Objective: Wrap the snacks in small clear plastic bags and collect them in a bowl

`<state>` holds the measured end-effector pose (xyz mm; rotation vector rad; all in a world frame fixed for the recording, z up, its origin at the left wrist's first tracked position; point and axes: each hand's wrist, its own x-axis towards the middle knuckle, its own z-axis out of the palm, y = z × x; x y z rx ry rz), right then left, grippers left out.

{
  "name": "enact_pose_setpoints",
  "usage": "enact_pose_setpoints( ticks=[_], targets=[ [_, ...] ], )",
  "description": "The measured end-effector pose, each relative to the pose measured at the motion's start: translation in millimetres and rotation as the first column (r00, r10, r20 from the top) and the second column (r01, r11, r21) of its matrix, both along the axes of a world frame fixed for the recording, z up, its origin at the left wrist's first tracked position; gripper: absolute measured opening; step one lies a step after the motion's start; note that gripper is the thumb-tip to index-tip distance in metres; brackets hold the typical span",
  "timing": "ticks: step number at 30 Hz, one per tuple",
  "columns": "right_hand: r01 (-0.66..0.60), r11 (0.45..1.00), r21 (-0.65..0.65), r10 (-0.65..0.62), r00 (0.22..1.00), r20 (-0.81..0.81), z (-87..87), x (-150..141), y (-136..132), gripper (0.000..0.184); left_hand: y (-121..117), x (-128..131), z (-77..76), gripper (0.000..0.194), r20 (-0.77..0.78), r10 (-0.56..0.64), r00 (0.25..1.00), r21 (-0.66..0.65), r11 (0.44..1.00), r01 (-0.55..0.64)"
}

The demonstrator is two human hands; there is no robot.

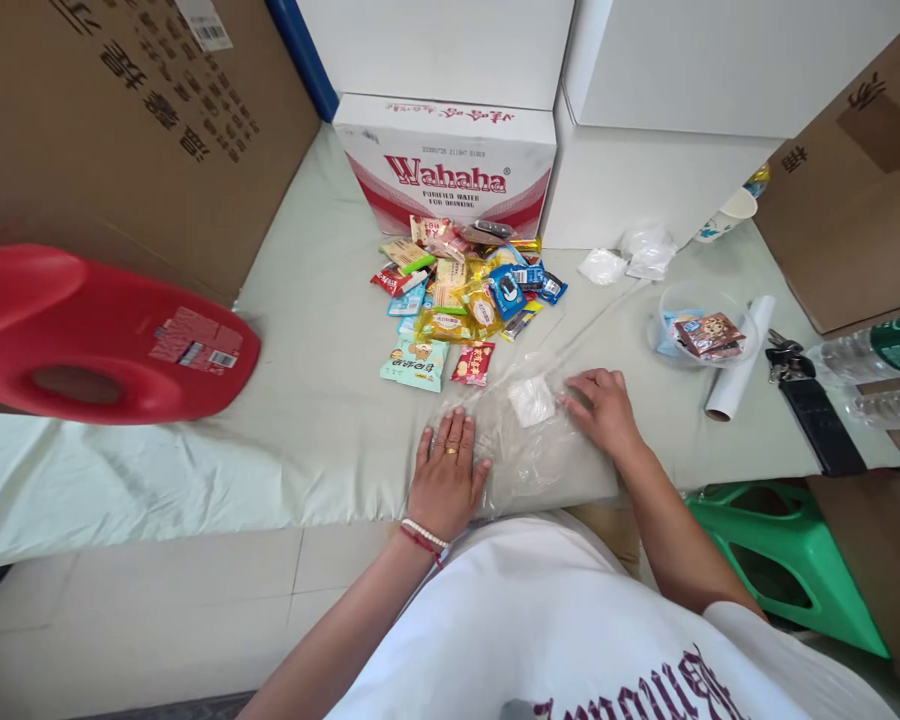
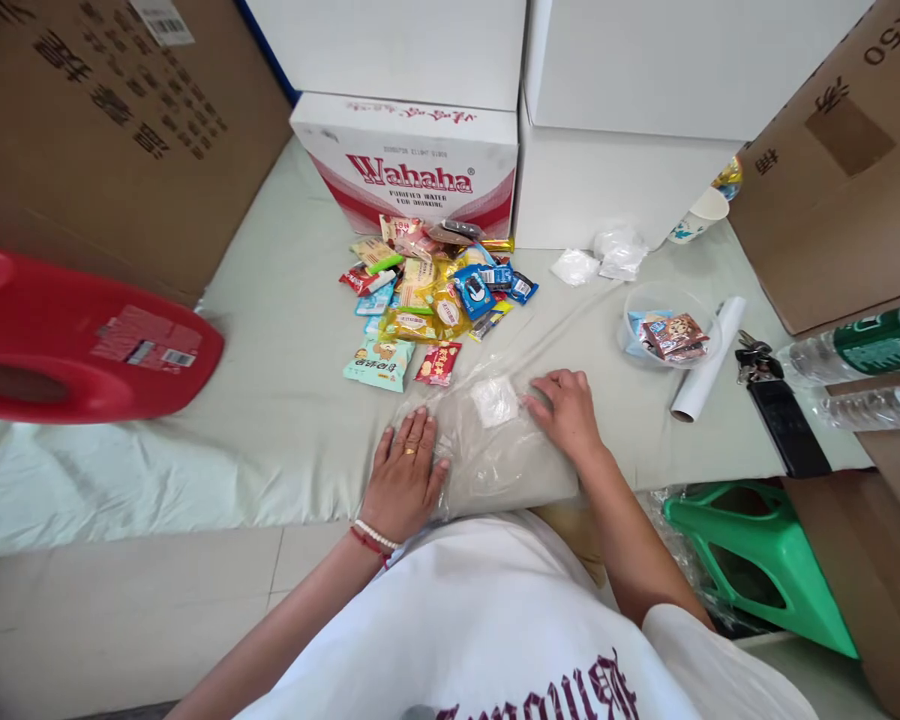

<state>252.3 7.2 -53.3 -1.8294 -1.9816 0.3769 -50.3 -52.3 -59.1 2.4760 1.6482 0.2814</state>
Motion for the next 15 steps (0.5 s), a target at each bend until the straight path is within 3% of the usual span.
enact_pose_setpoints(
  ticks=[4, 8, 11, 15],
  targets=[
    [-0.072, 0.995, -0.063, 0.071, 0.997, -0.020, 2.8, -25, 21, 0.045, 2, 2, 1.9, 0.060, -0.021, -0.018, 1.000, -0.002, 1.000, 0.018],
    [-0.147, 0.983, -0.105, 0.136, 0.985, -0.103, 2.7, -26, 16, 0.020, 1, 1, 1.8, 0.060, -0.030, -0.005, 1.000, 0.001, 1.000, 0.005],
    [-0.078, 0.986, -0.148, 0.052, 0.983, -0.176, 2.2, 6, 9, 0.015, 0, 4, 1.7, 0.061, -0.021, 0.004, 1.000, -0.002, 1.000, -0.005],
    [0.199, 0.957, -0.209, -0.224, 0.969, -0.103, 7.0, 71, 12, 0.025, 4, 12, 2.8, 0.061, 0.007, 0.000, 1.000, -0.034, 0.999, 0.001]
  ],
)
